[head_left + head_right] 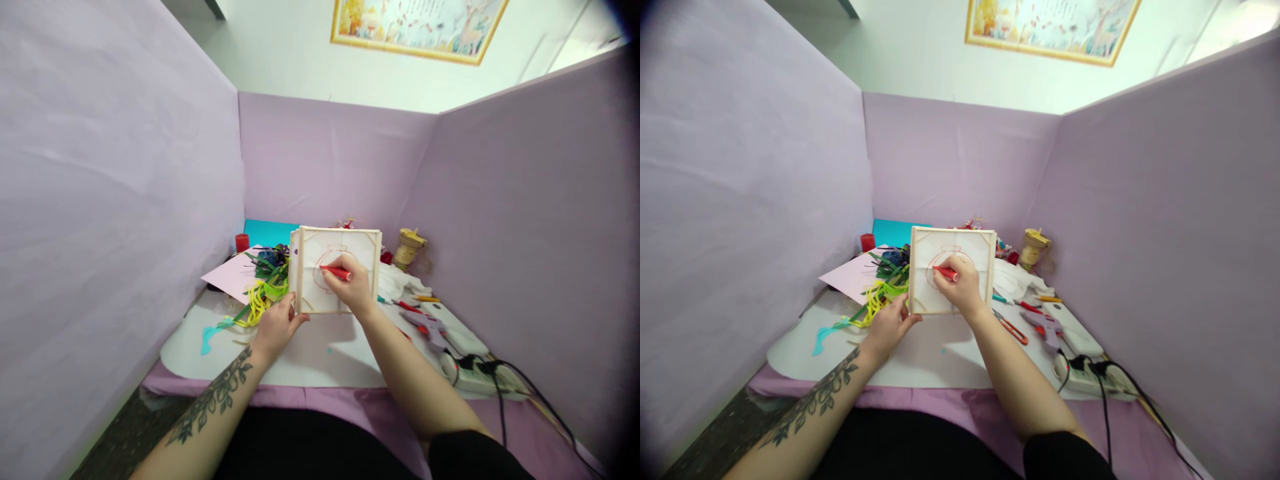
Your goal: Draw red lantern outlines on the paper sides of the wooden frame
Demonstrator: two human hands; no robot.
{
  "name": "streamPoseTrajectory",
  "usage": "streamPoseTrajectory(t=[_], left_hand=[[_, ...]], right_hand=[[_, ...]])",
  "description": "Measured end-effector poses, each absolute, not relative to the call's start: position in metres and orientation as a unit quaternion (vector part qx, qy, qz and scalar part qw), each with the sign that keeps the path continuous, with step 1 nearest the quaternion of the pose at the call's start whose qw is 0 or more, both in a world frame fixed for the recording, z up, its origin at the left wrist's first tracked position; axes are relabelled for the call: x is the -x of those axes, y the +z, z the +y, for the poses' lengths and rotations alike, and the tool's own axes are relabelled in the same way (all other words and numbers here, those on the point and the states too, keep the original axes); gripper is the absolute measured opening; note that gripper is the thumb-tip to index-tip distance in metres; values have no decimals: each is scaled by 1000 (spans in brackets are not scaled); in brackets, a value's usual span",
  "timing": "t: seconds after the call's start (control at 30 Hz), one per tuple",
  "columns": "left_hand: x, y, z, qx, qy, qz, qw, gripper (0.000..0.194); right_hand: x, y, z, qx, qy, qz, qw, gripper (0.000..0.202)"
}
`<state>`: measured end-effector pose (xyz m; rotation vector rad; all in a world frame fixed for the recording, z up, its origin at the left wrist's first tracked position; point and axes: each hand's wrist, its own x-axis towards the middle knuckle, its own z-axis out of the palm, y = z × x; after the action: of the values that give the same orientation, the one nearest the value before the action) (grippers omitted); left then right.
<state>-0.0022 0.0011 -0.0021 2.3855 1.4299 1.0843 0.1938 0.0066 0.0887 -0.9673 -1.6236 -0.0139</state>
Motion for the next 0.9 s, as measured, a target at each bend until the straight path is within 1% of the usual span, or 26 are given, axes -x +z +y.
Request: streamPoseTrajectory(t=[0.67, 0.9], left_hand=[[2, -3, 1, -800, 364, 471, 78, 49], [2, -2, 1, -799, 367, 470, 79, 47]], right_hand=[[-196, 87, 3, 395, 1, -706, 588, 9], [-198, 85, 3, 402, -2, -722, 563, 10]])
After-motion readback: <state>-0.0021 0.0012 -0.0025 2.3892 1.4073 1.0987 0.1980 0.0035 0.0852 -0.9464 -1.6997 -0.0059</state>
